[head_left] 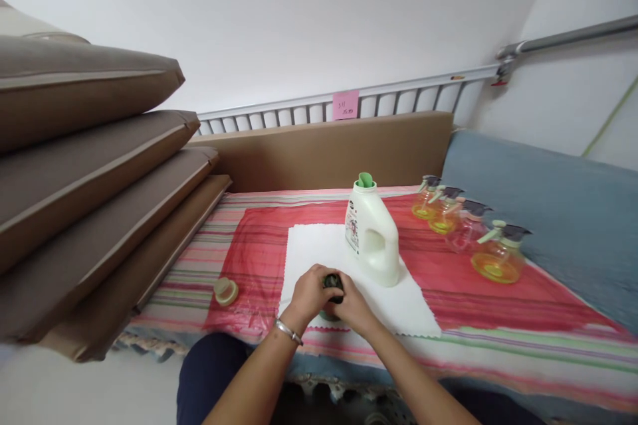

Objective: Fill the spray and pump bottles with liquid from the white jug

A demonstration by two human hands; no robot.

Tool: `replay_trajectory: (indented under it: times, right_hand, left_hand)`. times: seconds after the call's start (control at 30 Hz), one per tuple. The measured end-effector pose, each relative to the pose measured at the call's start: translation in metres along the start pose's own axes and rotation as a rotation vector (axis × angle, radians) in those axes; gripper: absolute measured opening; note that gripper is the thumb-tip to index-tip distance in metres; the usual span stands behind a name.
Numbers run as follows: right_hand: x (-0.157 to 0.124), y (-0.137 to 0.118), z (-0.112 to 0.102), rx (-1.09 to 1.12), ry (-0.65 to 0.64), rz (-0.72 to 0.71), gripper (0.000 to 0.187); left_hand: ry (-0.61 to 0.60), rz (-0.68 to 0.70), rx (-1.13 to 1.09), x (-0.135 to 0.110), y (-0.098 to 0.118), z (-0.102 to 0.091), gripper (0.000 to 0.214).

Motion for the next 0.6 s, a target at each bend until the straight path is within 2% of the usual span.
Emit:
replay_trajectory:
  times: [0.13,0.23,0.33,0.43,0.5,0.6]
  right_hand:
    - [0.001,0.007,0.004,-0.016,-0.011,0.044,0.074]
    - [0.000,0.007,0.005,-0.026,-0.011,0.056,0.077]
    - [-0.001,-0.003,-0.009,-0.040,-0.003,0.044,0.076]
    - [0.001,-0.023,-0.049,-0.078,0.076,-0.009,0.052]
    - [0.006,-0.034,-0.087,-0.134,0.209,-0.035,0.038]
    - [0.022,-0.037,-0.138,-0.220,0.444,-0.008,0.047]
  left_hand:
    - [-0.029,-0.117,-0.097,0.008,-0.018,0.003,0.040]
    - [-0.082,-0.150,-0.176,0.009,-0.024,0.003,0.042]
    - [-0.130,-0.147,-0.237,0.005,-0.023,-0.001,0.044]
    - [-0.155,-0.141,-0.281,0.001,-0.024,-0.003,0.044]
    - [-0.167,-0.142,-0.299,0.000,-0.026,-0.003,0.045]
    - [-0.182,-0.151,-0.315,0.001,-0.030,-0.001,0.046]
Point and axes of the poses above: each hand's wrist, its own x-axis towards the middle knuckle, its own z-axis out of the palm, y = z × x, the point moved 2 cm from there along x, towards the middle knuckle, and after that the axes turned 13 degrees about -z, right-handed, at the moved point
